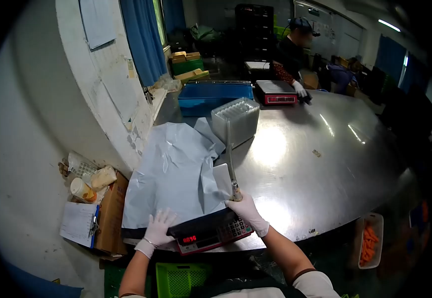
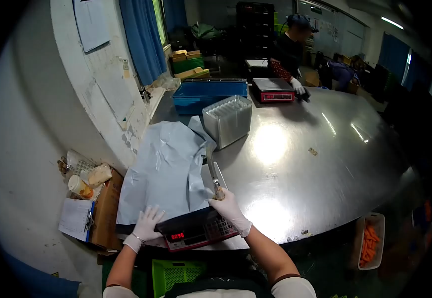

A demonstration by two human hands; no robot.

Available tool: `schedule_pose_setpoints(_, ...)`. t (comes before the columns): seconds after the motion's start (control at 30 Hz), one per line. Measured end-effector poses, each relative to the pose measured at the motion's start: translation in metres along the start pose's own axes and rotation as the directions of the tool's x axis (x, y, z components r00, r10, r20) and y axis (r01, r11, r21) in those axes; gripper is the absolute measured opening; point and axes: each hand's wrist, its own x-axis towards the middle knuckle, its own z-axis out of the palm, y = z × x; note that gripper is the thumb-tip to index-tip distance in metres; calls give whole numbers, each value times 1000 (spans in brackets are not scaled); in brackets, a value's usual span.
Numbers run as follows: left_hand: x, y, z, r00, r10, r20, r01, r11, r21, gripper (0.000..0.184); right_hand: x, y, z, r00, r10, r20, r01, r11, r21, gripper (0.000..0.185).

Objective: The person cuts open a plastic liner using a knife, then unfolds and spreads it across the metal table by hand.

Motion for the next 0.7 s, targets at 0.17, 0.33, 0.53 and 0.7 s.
schedule_pose_setpoints(0.17,-20,-23,-36,995,69,71,-66,996,-52,102,-46,59,-1,988,65,-142,-92,977,-191,27)
schedule_pose_setpoints(0.33,-4,48,-44,943,73,-325,-162,954,-254,69,-115,64,-36,962,129,-242,-174,969,-177,34)
schedule_pose_setpoints(0.53,38,117,-32,842,200,-501,-351,908,-228,39,-201,26,-49,988,138,-71,-155,910,-385,34)
schedule_pose_setpoints(0.7,49,116,-27,818,251,-518,-423,872,-245,27,-207,20,-46,972,233,-9,-206,841,-501,31)
